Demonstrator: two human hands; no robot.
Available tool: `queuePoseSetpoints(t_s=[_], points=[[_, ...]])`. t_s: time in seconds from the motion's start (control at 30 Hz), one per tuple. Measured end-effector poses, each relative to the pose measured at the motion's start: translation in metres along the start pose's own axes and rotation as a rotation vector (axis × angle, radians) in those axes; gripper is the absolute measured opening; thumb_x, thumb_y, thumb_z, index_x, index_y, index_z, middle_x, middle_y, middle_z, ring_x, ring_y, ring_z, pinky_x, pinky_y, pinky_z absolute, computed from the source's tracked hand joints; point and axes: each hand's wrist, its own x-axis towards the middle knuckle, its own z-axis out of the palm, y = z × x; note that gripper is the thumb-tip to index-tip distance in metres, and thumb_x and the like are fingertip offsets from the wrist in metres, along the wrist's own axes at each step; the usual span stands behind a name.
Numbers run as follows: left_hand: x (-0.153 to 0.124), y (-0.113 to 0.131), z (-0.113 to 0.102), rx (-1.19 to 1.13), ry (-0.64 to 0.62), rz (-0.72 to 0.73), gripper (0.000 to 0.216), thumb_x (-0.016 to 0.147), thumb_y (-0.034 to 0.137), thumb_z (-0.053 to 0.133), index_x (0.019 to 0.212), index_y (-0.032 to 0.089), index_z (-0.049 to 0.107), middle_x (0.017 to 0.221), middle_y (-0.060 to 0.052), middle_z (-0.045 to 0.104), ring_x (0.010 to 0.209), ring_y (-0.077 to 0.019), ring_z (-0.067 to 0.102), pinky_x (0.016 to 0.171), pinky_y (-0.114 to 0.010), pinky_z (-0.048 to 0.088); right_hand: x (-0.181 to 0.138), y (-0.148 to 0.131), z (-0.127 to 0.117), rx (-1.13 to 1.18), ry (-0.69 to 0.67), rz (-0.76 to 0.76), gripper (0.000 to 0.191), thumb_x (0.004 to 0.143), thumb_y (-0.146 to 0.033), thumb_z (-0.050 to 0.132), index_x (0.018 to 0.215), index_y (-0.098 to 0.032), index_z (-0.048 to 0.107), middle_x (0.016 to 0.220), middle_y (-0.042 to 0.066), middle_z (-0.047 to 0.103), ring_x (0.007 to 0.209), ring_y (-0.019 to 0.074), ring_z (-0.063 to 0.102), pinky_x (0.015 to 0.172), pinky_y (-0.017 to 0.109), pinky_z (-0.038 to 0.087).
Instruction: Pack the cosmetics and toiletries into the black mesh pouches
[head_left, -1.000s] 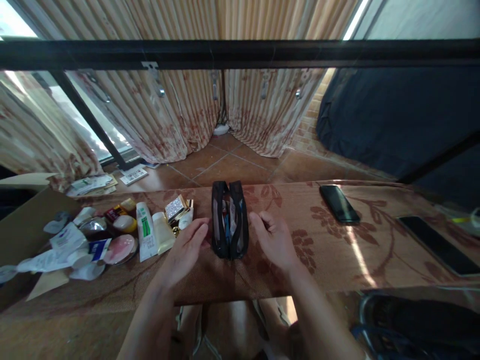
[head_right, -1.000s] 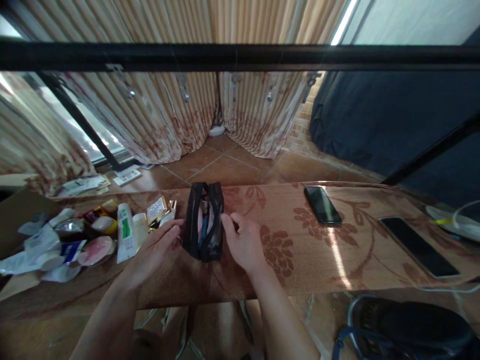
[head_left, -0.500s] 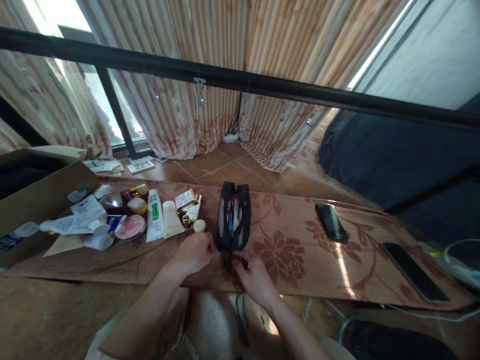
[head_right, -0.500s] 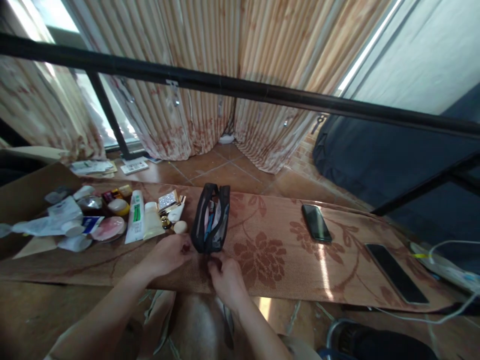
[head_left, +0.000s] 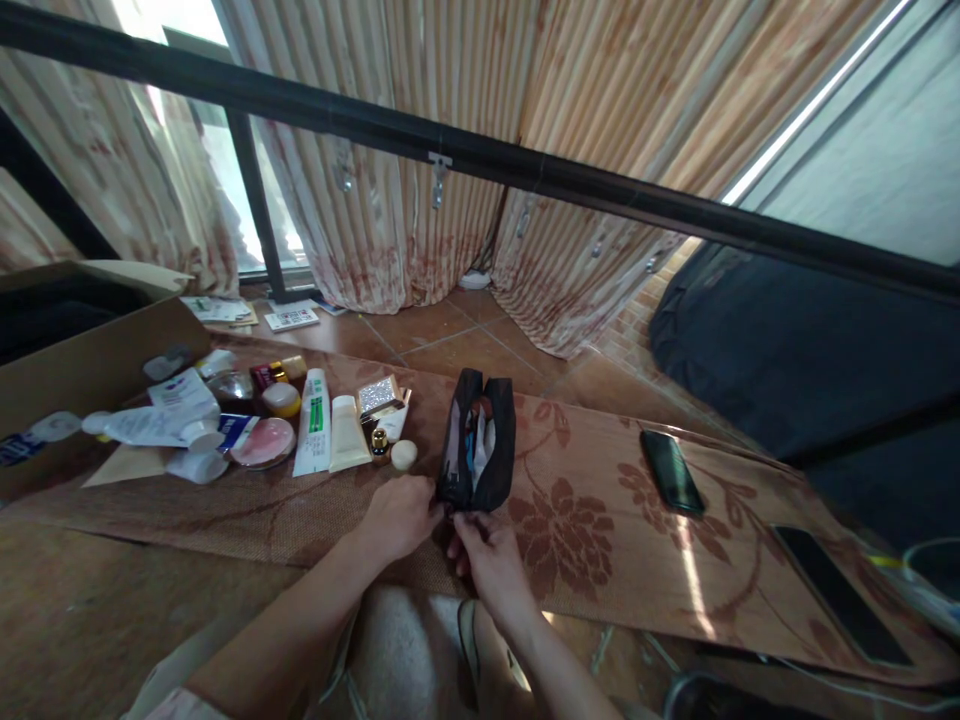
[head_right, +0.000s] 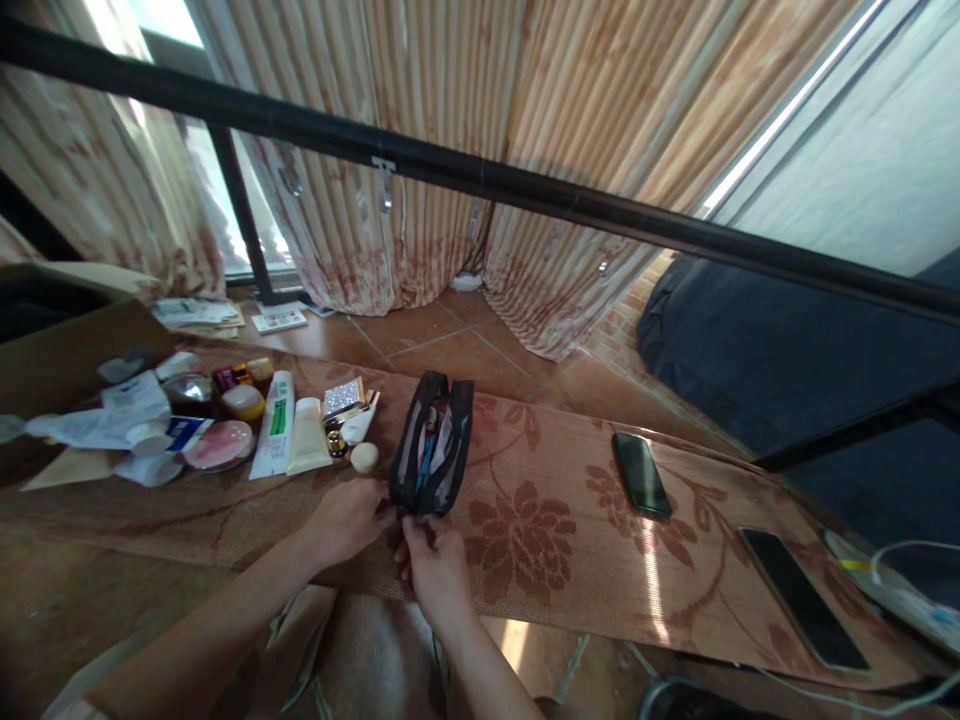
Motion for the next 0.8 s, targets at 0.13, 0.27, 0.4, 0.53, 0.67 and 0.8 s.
queuePoseSetpoints(t_s=[0.13, 0.27, 0.4, 0.53, 0.67, 0.8], points=[[0.003, -0.003, 0.007, 0.015, 0.009, 0.009, 0.023, 0.084, 0.025, 0.047, 0.085, 0.017, 0.069, 0.089, -0.014, 0.072, 0.090, -0.0289, 0.068, 0.075, -0.035, 0.048, 0.002, 0.003, 0.003, 0.012, 0.022, 0.007, 0.043, 0.080, -0.057, 0.055, 0.062, -0.018, 0.056, 0.046, -0.004, 0.051, 0.036, 0.0066, 0.042, 0.036, 0.018, 0.027], [0.004, -0.005, 0.010, 0.017, 0.011, 0.018, 0.026, 0.086, 0.025, 0.045, 0.086, 0.017, 0.069, 0.090, -0.015, 0.072, 0.092, -0.0298, 0.068, 0.076, -0.036, 0.049, 0.003, 0.005, 0.005, 0.023, 0.037, 0.019, 0.039, 0.081, -0.052, 0.055, 0.061, -0.018, 0.056, 0.045, -0.004, 0.049, 0.036, 0.0065, 0.041, 0.036, 0.018, 0.026], [0.004, -0.006, 0.011, 0.015, 0.003, 0.031, 0.027, 0.086, 0.025, 0.044, 0.089, 0.017, 0.070, 0.093, -0.015, 0.073, 0.095, -0.0301, 0.068, 0.077, -0.036, 0.049, 0.003, 0.004, 0.005, 0.047, 0.021, 0.033, 0.033, 0.080, -0.046, 0.056, 0.063, -0.018, 0.057, 0.046, -0.004, 0.051, 0.036, 0.0060, 0.041, 0.036, 0.018, 0.026], [0.004, -0.005, 0.010, 0.016, -0.010, 0.030, 0.026, 0.084, 0.021, 0.045, 0.087, 0.017, 0.070, 0.092, -0.014, 0.073, 0.094, -0.0285, 0.068, 0.076, -0.034, 0.049, 0.004, 0.002, 0.006, 0.087, 0.016, 0.059, 0.032, 0.077, -0.046, 0.057, 0.064, -0.017, 0.057, 0.045, -0.005, 0.051, 0.034, 0.0056, 0.041, 0.035, 0.017, 0.024], [0.005, -0.003, 0.007, 0.025, -0.025, 0.025, 0.024, 0.081, 0.019, 0.046, 0.083, 0.017, 0.069, 0.090, -0.015, 0.073, 0.092, -0.0279, 0.069, 0.074, -0.032, 0.049, 0.006, -0.001, 0.010, 0.143, 0.024, 0.082, 0.033, 0.074, -0.049, 0.059, 0.064, -0.017, 0.057, 0.045, -0.004, 0.051, 0.033, 0.0056, 0.040, 0.035, 0.018, 0.025], [0.006, -0.004, 0.006, 0.043, -0.032, 0.016, 0.020, 0.078, 0.019, 0.047, 0.077, 0.016, 0.067, 0.085, -0.014, 0.073, 0.087, -0.0269, 0.069, 0.070, -0.030, 0.049, 0.006, -0.005, 0.015, 0.193, 0.039, 0.087, 0.036, 0.070, -0.052, 0.063, 0.061, -0.017, 0.056, 0.043, -0.005, 0.050, 0.033, 0.0053, 0.039, 0.036, 0.018, 0.026]])
